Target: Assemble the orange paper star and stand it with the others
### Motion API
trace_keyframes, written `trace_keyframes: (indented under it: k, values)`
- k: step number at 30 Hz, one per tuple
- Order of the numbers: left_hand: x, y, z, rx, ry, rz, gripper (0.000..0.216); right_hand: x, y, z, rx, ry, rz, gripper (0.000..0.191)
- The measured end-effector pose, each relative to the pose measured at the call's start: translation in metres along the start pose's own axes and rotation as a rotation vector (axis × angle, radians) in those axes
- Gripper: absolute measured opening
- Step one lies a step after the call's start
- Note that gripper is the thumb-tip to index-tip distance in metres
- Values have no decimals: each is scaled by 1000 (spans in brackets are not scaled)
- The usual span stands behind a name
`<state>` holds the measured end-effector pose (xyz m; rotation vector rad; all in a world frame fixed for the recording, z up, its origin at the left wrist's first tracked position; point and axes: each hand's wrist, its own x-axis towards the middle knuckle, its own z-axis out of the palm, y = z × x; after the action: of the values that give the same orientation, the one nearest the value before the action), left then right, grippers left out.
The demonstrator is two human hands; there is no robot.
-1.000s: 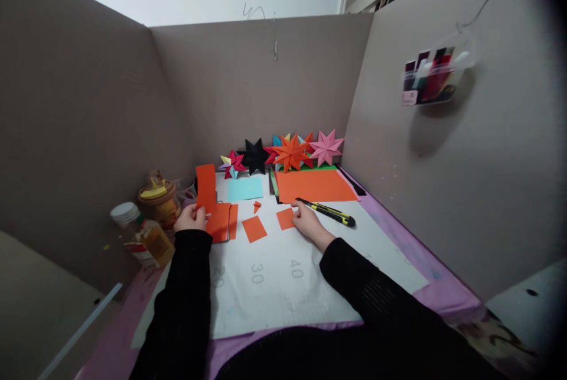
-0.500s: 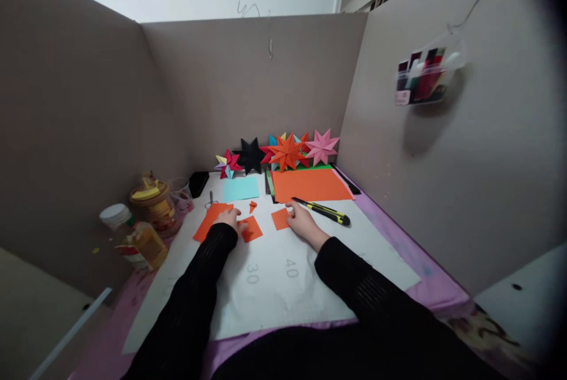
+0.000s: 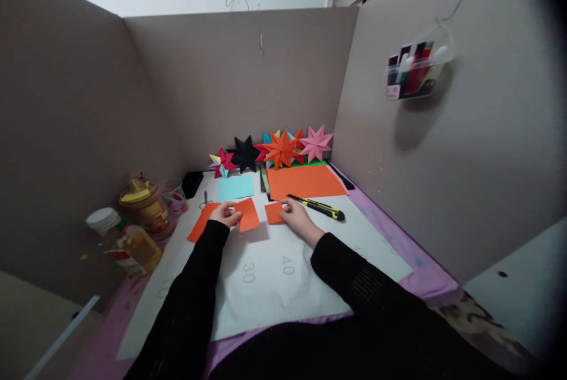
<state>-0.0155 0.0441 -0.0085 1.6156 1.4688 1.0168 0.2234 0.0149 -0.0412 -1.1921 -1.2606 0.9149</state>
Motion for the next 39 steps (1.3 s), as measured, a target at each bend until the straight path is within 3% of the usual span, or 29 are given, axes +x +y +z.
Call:
trace_keyframes:
  k: [3, 6, 9, 12, 18, 23, 39]
  values:
    - [-5, -1, 1, -246, 159, -38, 42, 3, -6, 2, 101, 6, -3, 23]
    - [-8, 0, 0, -198, 231, -38, 37, 1, -13, 3, 164, -33, -4, 19]
    - [-11, 4, 4, -139, 257, -2, 33, -8, -18, 10, 252, -182, 3, 19]
    - [-16, 6, 14, -89, 223, 30, 30, -18, -21, 21, 266, -258, -13, 21]
    - [-20, 10, 27, -203, 118, 44, 26, -25, -20, 31, 125, -215, -22, 22]
    - [-23, 14, 27, -324, 74, 35, 31, -25, -21, 28, 139, -203, -4, 20]
    - [-22, 11, 16, -352, 86, -63, 43, -19, -15, 22, 107, -131, 29, 19]
